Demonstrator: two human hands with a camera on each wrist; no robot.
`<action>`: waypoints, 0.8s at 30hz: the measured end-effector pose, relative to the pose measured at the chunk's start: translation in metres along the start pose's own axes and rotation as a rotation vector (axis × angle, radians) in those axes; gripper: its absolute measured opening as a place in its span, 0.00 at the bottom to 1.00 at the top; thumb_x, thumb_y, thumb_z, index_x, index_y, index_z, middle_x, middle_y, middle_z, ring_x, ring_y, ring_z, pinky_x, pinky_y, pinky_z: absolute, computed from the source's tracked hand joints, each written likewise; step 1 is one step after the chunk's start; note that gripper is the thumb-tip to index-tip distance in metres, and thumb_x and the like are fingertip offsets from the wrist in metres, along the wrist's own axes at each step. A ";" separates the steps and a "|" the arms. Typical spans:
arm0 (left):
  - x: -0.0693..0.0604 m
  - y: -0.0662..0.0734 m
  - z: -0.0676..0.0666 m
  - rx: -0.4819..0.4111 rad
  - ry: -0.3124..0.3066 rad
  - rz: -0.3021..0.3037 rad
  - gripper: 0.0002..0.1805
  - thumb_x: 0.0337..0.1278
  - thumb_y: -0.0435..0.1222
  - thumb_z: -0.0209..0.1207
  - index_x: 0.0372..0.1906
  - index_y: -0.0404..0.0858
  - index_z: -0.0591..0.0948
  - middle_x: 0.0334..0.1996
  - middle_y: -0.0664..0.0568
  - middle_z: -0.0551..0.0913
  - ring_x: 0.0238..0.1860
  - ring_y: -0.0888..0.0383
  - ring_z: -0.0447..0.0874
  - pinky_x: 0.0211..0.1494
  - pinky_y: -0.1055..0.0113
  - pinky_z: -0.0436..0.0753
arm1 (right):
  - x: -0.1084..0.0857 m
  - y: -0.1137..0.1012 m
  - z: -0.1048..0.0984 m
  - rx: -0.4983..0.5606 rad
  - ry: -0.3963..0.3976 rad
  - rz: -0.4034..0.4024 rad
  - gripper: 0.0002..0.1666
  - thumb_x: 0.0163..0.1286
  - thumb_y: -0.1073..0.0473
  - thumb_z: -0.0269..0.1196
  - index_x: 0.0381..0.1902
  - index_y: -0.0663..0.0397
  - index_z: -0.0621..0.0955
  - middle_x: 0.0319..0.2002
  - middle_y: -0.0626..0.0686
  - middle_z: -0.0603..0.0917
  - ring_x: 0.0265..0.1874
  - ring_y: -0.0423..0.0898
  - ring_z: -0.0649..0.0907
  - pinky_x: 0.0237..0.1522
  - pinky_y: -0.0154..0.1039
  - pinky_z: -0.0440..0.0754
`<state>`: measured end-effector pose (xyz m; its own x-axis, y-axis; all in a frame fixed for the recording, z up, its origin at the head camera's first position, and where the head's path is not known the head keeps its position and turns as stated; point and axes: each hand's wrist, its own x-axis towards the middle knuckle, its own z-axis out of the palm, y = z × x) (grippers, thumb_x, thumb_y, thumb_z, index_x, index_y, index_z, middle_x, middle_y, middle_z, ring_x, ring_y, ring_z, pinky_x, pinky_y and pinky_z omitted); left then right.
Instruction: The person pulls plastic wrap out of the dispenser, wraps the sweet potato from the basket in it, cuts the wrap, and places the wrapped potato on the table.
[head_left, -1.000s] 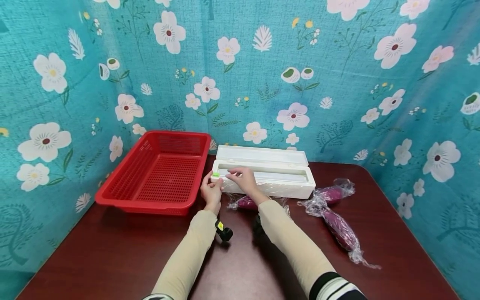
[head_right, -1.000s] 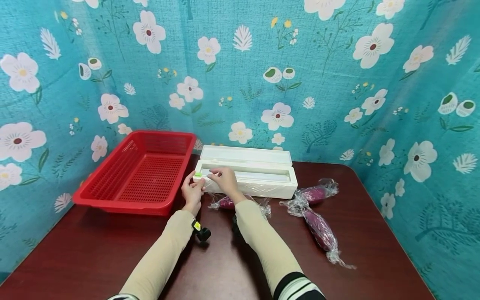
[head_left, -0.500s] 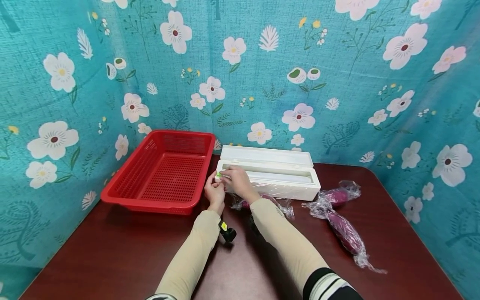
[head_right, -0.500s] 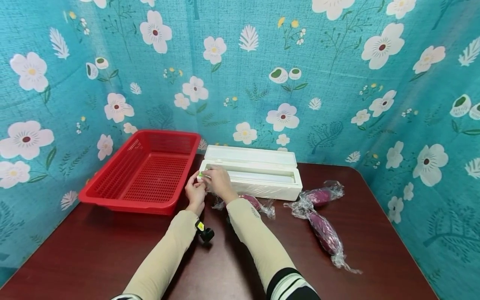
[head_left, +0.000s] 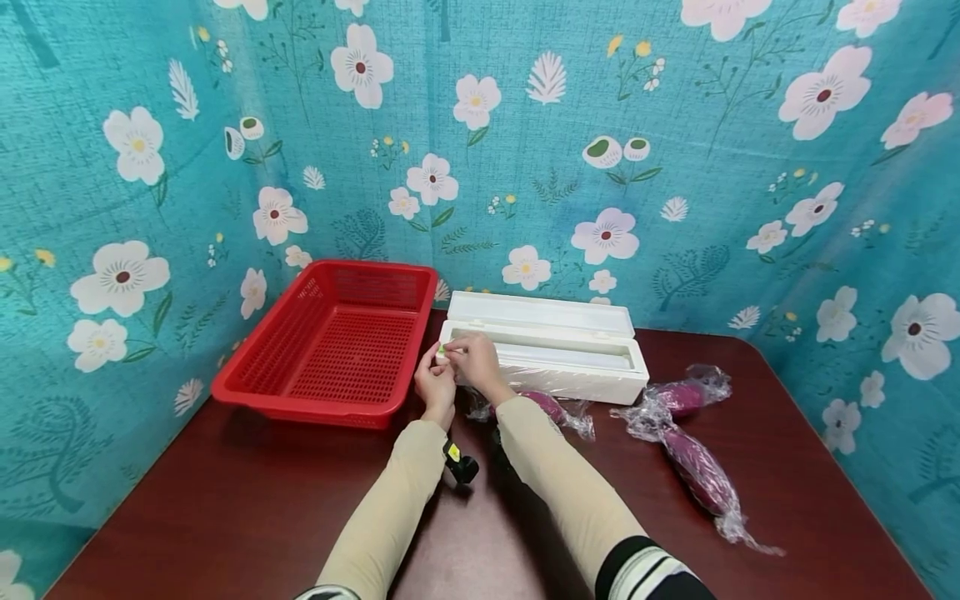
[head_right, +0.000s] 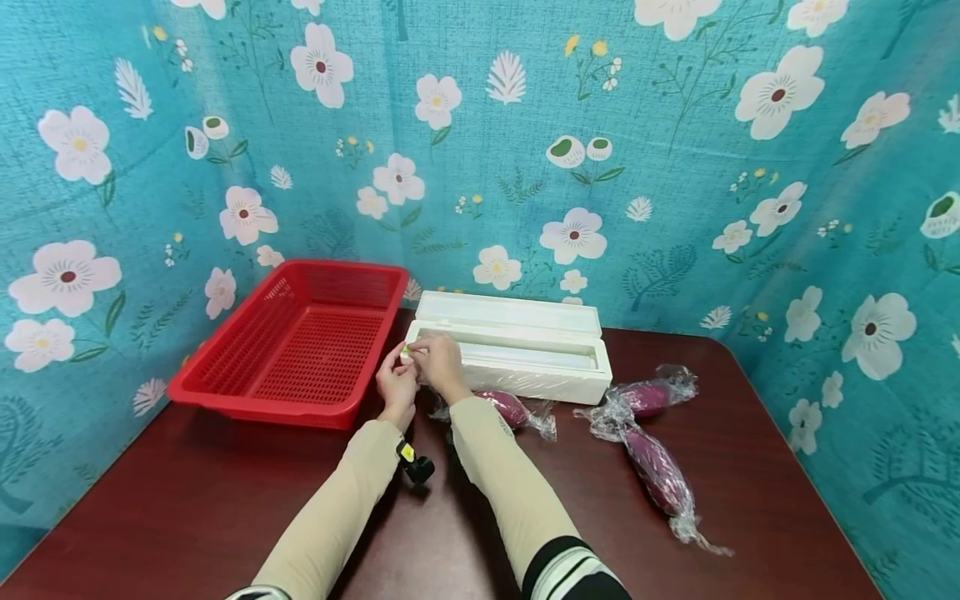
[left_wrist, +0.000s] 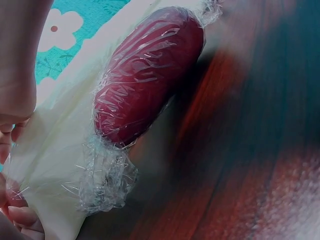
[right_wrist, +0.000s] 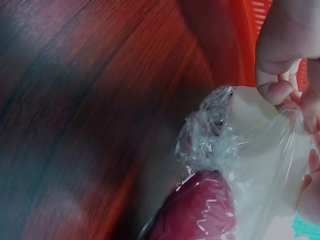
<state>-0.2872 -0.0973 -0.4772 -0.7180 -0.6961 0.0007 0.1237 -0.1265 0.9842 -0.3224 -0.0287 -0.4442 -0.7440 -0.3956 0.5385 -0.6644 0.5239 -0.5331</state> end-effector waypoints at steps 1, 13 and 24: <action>0.000 0.000 0.000 -0.003 0.000 -0.002 0.25 0.40 0.18 0.53 0.48 0.39 0.80 0.12 0.56 0.69 0.15 0.65 0.69 0.18 0.75 0.71 | 0.000 0.000 0.000 0.011 0.003 0.011 0.05 0.52 0.68 0.65 0.29 0.62 0.85 0.31 0.55 0.84 0.35 0.50 0.81 0.39 0.40 0.76; -0.001 0.002 0.002 -0.035 0.004 0.023 0.21 0.43 0.24 0.62 0.48 0.38 0.80 0.12 0.55 0.71 0.13 0.63 0.71 0.18 0.75 0.72 | 0.003 0.005 -0.008 0.037 -0.030 0.022 0.03 0.54 0.69 0.64 0.27 0.62 0.85 0.30 0.55 0.84 0.34 0.48 0.81 0.37 0.41 0.76; -0.002 0.001 0.000 -0.036 -0.012 0.047 0.22 0.42 0.22 0.62 0.48 0.36 0.79 0.11 0.56 0.71 0.11 0.61 0.72 0.16 0.76 0.69 | 0.003 0.031 -0.001 0.145 0.014 0.003 0.04 0.55 0.60 0.65 0.27 0.53 0.86 0.29 0.48 0.84 0.31 0.44 0.81 0.31 0.37 0.75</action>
<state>-0.2857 -0.0955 -0.4763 -0.7186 -0.6936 0.0495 0.1824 -0.1193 0.9759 -0.3452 -0.0134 -0.4584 -0.7456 -0.3834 0.5450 -0.6662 0.4102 -0.6228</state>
